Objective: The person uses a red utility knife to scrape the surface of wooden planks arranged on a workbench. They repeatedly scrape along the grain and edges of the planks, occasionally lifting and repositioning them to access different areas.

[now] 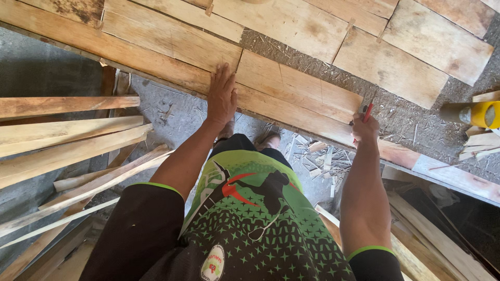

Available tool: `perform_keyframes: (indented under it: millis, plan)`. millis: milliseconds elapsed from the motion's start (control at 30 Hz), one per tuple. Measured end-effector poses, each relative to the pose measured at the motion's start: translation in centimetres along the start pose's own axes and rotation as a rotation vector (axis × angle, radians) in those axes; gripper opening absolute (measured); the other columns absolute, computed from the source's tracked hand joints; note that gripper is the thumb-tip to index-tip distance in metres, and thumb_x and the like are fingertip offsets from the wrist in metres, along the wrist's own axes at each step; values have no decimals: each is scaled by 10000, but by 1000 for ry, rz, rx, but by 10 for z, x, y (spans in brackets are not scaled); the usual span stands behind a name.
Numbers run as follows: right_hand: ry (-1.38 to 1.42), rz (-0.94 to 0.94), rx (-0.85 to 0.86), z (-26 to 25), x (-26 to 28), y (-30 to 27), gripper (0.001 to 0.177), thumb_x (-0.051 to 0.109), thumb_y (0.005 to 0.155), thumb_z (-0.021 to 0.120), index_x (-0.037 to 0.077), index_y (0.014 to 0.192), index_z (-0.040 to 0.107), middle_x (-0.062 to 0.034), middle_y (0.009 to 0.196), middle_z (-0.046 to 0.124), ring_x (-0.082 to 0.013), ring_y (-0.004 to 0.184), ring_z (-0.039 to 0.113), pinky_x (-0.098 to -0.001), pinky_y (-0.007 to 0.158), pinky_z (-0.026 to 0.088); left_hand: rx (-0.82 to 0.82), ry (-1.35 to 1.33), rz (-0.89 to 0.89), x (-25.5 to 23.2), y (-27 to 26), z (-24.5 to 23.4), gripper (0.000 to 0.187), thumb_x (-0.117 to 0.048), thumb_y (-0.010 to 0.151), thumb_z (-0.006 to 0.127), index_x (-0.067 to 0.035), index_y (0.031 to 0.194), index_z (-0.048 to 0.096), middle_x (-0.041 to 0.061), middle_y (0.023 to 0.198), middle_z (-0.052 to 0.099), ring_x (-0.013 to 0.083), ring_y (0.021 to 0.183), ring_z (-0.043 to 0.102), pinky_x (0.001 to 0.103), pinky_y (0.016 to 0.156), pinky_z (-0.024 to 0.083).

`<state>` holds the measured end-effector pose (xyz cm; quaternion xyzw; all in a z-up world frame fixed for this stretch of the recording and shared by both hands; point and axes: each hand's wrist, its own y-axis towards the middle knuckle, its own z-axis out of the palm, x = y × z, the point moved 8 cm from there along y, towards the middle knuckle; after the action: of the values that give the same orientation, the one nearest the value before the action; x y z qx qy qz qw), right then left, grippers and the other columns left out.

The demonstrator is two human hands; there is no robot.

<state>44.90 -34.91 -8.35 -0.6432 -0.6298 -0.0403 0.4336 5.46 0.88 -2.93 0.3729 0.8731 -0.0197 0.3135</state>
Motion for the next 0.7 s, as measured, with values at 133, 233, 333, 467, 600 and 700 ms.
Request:
perform_keyframes:
  millis: [133,233,333,467,600,700]
  plan:
    - [1,-56,-12,-2,5,-4,214,284,981,739,80,939,689,0,740,591,-105,586,495,-328,480,376,10,-15,-13,2,-1,3,455,-133,1040,533,12,1471,525,181,1677,306,366,1580,215,524,1308,163]
    - [-107,-87,-48,-4,9,-5,297,315,967,762,47,878,669,-1,730,591,-90,596,498,-329,492,398,7,-23,1,3,0,2,447,-141,1055,528,24,1470,524,189,1677,309,372,1583,221,524,1310,166]
    - [-35,-72,-43,-3,8,-5,332,347,956,785,49,869,669,-1,709,579,-102,583,492,-339,493,387,21,1,26,2,1,1,452,-156,1064,527,31,1476,516,190,1682,304,379,1589,213,519,1318,166]
    - [-36,-96,-60,-3,7,-3,260,280,915,796,52,861,684,-1,708,593,-108,590,506,-347,491,397,117,139,69,-2,1,5,515,-186,1067,535,73,1506,468,219,1680,268,400,1583,175,520,1300,158]
    - [-20,-106,-93,-2,2,2,234,287,905,803,80,864,702,9,714,609,-101,600,514,-338,504,405,156,185,96,-6,0,3,562,-209,1080,535,81,1546,415,224,1694,246,388,1588,160,514,1300,150]
    - [-42,-147,-112,-2,0,4,272,305,930,804,66,860,694,7,717,607,-103,621,516,-336,531,416,189,214,102,-7,-1,3,581,-225,1079,534,76,1555,395,226,1689,242,390,1581,161,515,1294,149]
